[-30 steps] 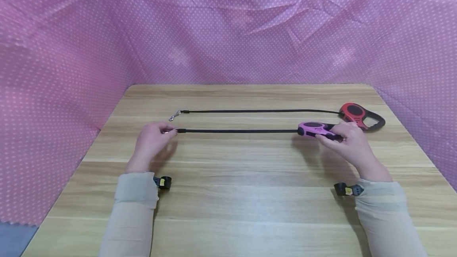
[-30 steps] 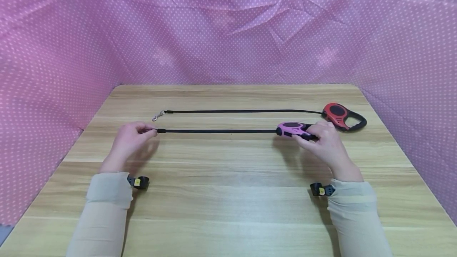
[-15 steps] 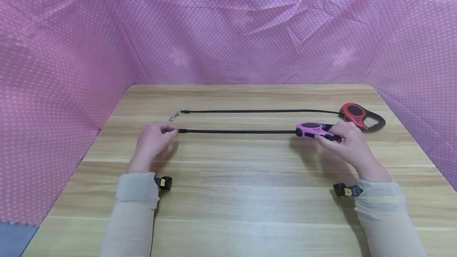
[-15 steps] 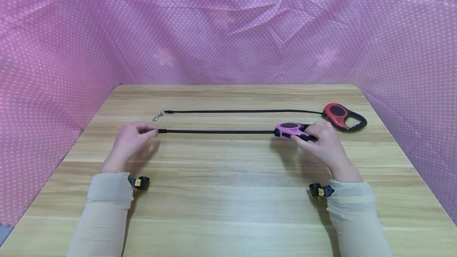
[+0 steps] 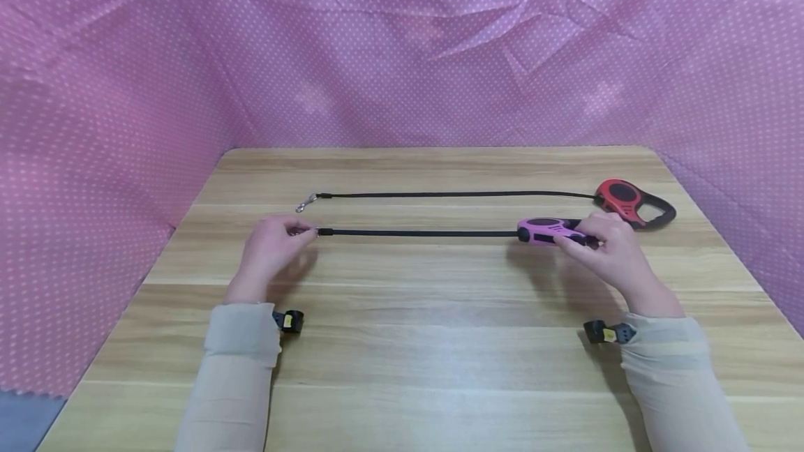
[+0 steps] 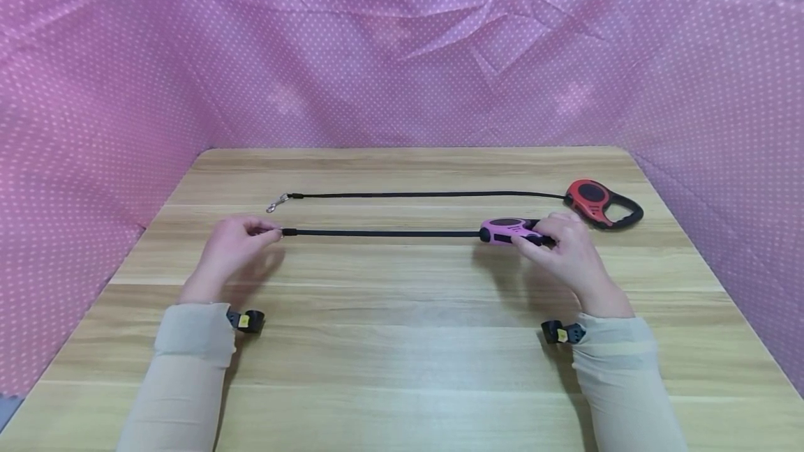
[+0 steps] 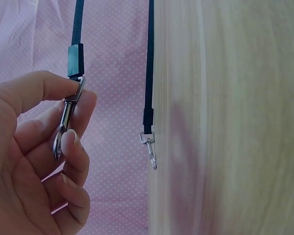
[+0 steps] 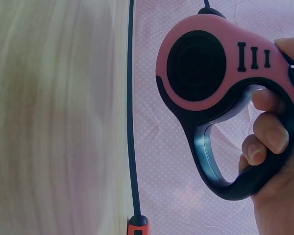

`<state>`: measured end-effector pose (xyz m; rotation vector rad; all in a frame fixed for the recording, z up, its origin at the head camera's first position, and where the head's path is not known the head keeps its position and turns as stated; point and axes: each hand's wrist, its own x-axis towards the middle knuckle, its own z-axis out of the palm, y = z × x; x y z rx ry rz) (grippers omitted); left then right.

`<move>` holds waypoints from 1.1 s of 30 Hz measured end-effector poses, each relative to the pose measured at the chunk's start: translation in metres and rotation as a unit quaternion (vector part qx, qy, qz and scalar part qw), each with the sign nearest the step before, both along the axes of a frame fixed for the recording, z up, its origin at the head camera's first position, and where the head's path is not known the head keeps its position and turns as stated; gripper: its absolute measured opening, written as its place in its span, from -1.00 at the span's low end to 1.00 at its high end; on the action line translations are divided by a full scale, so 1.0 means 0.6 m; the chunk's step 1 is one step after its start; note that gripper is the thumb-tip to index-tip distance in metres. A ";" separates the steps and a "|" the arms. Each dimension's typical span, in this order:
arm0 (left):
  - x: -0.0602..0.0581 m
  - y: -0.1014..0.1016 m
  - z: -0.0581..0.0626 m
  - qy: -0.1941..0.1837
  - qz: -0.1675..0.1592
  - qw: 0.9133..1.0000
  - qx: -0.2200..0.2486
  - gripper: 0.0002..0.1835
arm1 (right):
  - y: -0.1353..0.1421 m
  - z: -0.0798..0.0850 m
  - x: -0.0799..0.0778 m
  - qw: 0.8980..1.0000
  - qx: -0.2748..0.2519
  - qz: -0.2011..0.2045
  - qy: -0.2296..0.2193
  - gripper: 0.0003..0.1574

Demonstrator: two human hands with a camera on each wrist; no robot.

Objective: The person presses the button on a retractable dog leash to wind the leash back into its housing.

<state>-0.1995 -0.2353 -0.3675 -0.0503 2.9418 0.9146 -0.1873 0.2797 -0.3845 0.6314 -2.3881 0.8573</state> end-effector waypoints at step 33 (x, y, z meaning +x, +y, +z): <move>0.003 0.007 -0.001 0.017 -0.010 1.000 -0.020 -0.60 | -0.012 0.002 0.003 0.998 -0.011 0.039 0.042 -0.76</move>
